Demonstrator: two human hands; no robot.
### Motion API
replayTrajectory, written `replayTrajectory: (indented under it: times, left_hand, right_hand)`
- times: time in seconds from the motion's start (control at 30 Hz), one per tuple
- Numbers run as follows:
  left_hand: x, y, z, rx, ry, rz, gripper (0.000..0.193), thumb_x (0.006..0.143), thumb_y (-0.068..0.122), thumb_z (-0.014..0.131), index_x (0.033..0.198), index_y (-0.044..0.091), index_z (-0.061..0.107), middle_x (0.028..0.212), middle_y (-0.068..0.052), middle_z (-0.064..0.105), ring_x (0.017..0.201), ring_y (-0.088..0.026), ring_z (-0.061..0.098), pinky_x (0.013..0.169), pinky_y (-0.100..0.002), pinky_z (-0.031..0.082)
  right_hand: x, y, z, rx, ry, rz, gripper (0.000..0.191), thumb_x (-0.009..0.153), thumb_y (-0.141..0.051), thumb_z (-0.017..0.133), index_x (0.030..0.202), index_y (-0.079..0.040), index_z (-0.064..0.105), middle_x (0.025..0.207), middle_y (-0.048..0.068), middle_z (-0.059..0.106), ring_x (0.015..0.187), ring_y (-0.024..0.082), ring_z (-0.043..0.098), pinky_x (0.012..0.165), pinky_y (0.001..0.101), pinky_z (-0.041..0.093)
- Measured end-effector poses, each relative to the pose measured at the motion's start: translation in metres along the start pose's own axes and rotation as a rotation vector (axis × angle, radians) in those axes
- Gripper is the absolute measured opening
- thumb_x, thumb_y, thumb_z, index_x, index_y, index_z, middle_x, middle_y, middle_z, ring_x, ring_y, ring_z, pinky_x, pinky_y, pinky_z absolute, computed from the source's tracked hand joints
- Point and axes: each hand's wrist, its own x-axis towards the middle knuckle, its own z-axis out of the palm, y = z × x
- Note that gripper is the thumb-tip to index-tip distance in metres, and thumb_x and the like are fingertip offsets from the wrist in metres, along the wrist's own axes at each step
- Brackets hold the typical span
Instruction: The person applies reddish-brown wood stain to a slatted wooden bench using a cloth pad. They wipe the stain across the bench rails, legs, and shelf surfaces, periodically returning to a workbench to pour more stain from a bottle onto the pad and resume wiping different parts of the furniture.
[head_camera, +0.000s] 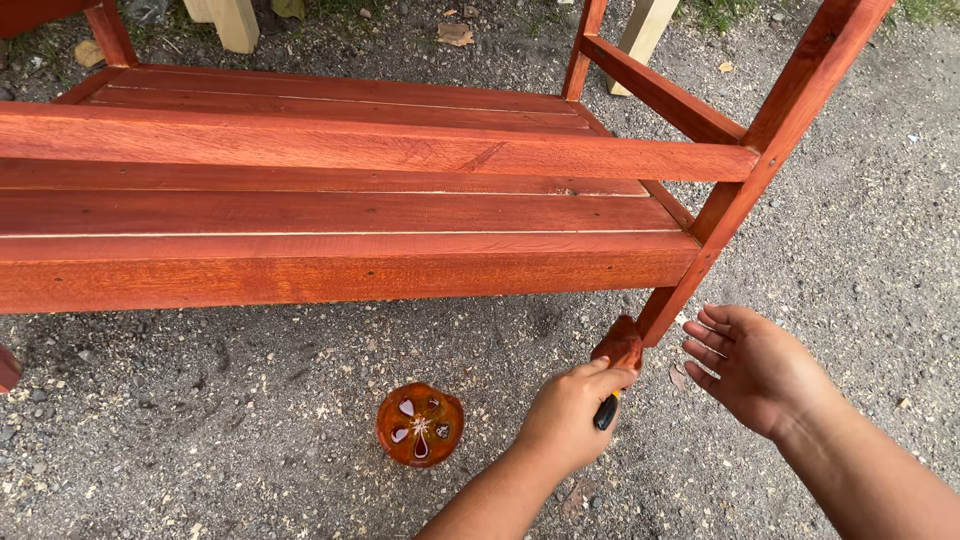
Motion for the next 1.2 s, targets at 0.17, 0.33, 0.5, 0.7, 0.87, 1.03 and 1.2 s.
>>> replayTrajectory:
  times: [0.17, 0.33, 0.5, 0.7, 0.87, 1.03, 1.2]
  left_hand:
    - [0.002, 0.001, 0.006, -0.002, 0.225, 0.055, 0.035, 0.091, 0.010, 0.070, 0.126, 0.013, 0.071, 0.128, -0.021, 0.069, 0.121, -0.035, 0.069, 0.103, -0.042, 0.055]
    - [-0.001, 0.016, 0.012, -0.028, 0.089, 0.013, 0.040, 0.087, 0.007, 0.068, 0.126, 0.014, 0.071, 0.134, -0.025, 0.063, 0.118, -0.038, 0.066, 0.102, -0.044, 0.052]
    - [0.001, 0.015, 0.009, -0.010, 0.044, -0.067, 0.041, 0.086, 0.008, 0.068, 0.127, 0.013, 0.069, 0.133, -0.021, 0.067, 0.118, -0.036, 0.068, 0.103, -0.042, 0.053]
    - [-0.012, 0.021, 0.027, -0.038, 0.093, -0.019, 0.041, 0.084, 0.006, 0.071, 0.125, 0.007, 0.070, 0.127, -0.027, 0.067, 0.115, -0.041, 0.067, 0.099, -0.046, 0.053]
    - [-0.018, 0.009, 0.026, -0.093, 0.184, -0.149, 0.037, 0.089, 0.010, 0.066, 0.126, 0.008, 0.069, 0.123, -0.023, 0.070, 0.111, -0.038, 0.070, 0.098, -0.044, 0.055]
    - [-0.015, 0.017, 0.033, -0.063, 0.237, 0.020, 0.031, 0.095, 0.009, 0.067, 0.125, 0.005, 0.070, 0.123, -0.027, 0.069, 0.114, -0.040, 0.068, 0.099, -0.045, 0.055]
    - [-0.001, 0.015, 0.022, -0.243, 0.196, -0.141, 0.031, 0.092, 0.012, 0.063, 0.121, 0.006, 0.071, 0.121, -0.018, 0.072, 0.106, -0.033, 0.073, 0.095, -0.041, 0.057]
  right_hand:
    - [-0.004, 0.001, 0.001, -0.012, -0.009, -0.015, 0.026, 0.104, -0.029, 0.047, 0.118, -0.009, 0.054, 0.115, 0.006, 0.059, 0.107, 0.020, 0.054, 0.101, 0.0436, 0.046]
    - [-0.006, -0.001, 0.002, -0.015, 0.014, -0.007, 0.026, 0.104, -0.029, 0.048, 0.118, -0.009, 0.055, 0.114, 0.006, 0.059, 0.108, 0.019, 0.055, 0.102, 0.0428, 0.045]
    - [-0.002, 0.000, 0.001, -0.022, 0.001, -0.017, 0.021, 0.103, -0.028, 0.049, 0.113, -0.010, 0.054, 0.112, 0.007, 0.058, 0.104, 0.020, 0.055, 0.100, 0.0433, 0.046]
    - [0.000, 0.002, 0.002, -0.018, -0.016, -0.023, 0.019, 0.103, -0.027, 0.048, 0.111, -0.011, 0.053, 0.109, 0.006, 0.057, 0.101, 0.019, 0.054, 0.098, 0.0442, 0.046]
    - [-0.001, 0.000, 0.003, 0.007, -0.015, -0.017, 0.019, 0.103, -0.028, 0.049, 0.111, -0.011, 0.054, 0.109, 0.005, 0.058, 0.102, 0.019, 0.055, 0.100, 0.0423, 0.046]
    - [0.000, 0.002, 0.001, -0.015, 0.006, 0.001, 0.020, 0.103, -0.027, 0.050, 0.112, -0.010, 0.055, 0.110, 0.006, 0.058, 0.103, 0.019, 0.055, 0.100, 0.0435, 0.046]
    - [0.001, 0.003, 0.005, -0.028, -0.008, -0.007, 0.021, 0.103, -0.027, 0.050, 0.114, -0.010, 0.055, 0.112, 0.006, 0.057, 0.104, 0.019, 0.054, 0.100, 0.0423, 0.046]
